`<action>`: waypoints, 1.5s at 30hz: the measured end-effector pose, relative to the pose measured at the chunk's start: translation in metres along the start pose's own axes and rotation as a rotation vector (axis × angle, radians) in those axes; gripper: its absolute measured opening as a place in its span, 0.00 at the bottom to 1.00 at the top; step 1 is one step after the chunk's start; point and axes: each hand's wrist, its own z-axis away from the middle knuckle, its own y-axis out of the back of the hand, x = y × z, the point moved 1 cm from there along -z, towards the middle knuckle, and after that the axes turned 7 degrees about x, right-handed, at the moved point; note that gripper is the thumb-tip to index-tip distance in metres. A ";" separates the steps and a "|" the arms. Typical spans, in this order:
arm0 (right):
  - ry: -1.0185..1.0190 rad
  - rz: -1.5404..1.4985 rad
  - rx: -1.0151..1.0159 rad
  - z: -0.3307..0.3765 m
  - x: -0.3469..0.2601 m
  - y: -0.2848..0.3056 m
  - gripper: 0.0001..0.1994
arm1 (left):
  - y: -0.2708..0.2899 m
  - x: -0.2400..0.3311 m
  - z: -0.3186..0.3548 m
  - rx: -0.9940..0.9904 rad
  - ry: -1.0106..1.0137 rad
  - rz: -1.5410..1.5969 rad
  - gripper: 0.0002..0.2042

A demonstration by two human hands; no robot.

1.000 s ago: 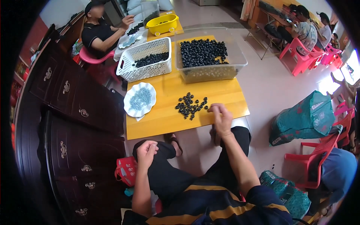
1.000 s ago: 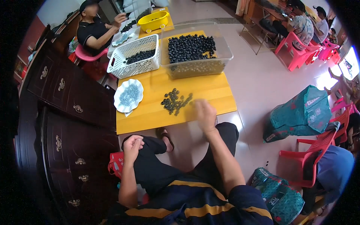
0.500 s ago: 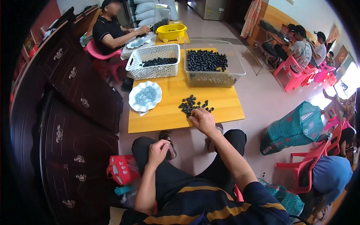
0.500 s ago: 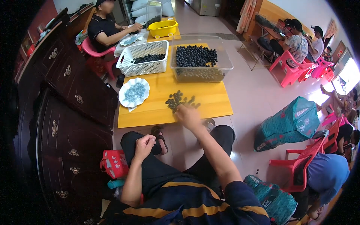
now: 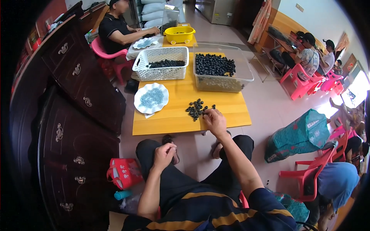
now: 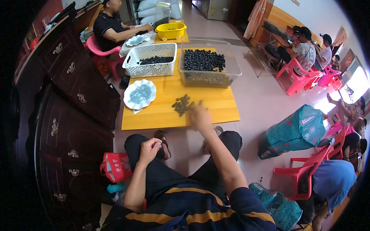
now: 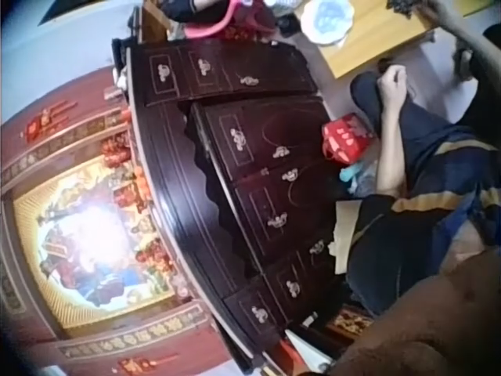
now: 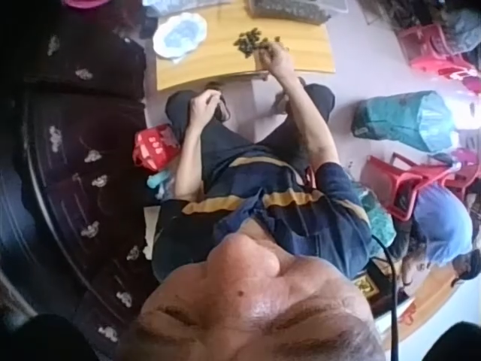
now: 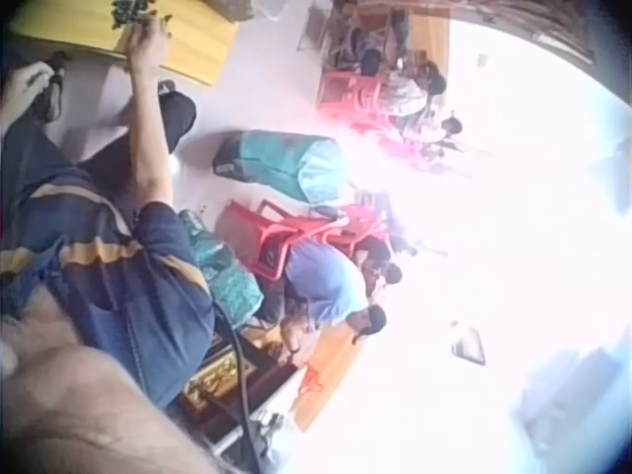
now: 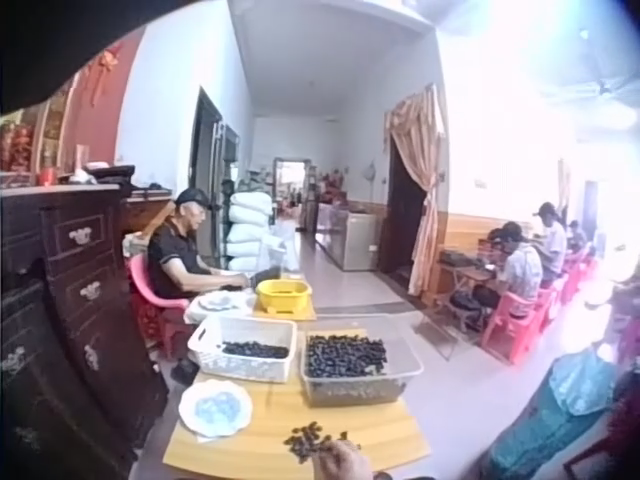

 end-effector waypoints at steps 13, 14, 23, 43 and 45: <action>-0.146 0.047 0.095 0.006 0.031 0.037 0.16 | -0.009 0.001 0.004 -0.096 0.052 -0.062 0.04; -0.119 0.063 0.049 0.005 0.028 0.039 0.17 | -0.011 0.002 0.005 -0.098 0.053 -0.063 0.04; -0.148 -0.050 0.125 0.005 0.036 0.037 0.15 | -0.061 0.050 -0.038 -0.110 -0.208 -0.087 0.05; -1.549 -2.079 -0.063 0.073 0.054 0.009 0.27 | -0.219 0.060 -0.126 -0.379 -0.382 -0.736 0.37; -1.485 -2.116 -0.062 0.072 0.051 0.009 0.26 | -0.218 0.063 -0.120 -0.357 -0.434 -0.697 0.34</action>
